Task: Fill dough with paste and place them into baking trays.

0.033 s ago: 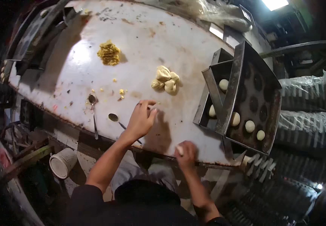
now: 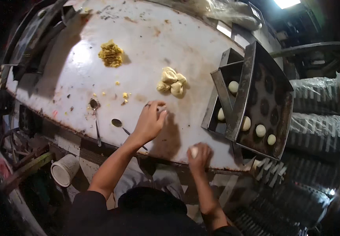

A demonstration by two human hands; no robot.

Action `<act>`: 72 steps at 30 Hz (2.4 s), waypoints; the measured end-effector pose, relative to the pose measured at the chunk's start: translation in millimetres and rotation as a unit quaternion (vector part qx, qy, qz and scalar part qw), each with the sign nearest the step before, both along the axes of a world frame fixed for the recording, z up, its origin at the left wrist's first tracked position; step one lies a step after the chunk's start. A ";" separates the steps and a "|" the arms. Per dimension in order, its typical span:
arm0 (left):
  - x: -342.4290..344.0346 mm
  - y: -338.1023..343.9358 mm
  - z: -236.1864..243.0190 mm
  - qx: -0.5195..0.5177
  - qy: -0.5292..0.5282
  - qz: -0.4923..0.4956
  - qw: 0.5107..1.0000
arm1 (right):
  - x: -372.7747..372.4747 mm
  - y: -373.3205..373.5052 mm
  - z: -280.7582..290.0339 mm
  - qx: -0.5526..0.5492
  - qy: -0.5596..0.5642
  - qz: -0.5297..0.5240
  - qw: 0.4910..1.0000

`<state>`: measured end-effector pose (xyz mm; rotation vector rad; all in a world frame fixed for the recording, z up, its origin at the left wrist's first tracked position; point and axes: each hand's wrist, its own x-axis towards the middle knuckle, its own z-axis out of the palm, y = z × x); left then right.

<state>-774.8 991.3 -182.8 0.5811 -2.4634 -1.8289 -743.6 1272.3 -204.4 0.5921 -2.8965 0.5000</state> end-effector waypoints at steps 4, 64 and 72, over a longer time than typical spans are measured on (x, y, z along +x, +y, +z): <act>-54.0 51.4 -5.9 0.047 0.047 0.069 0.995 | -27.6 -43.5 -23.8 -0.009 0.066 -0.108 0.992; 97.9 4.4 48.9 0.442 0.104 0.362 0.814 | -61.3 -239.9 75.7 -0.363 -0.061 0.470 0.802; 122.2 -178.9 15.7 0.510 0.128 0.415 0.743 | -180.4 -390.5 15.9 -0.225 0.001 0.258 0.940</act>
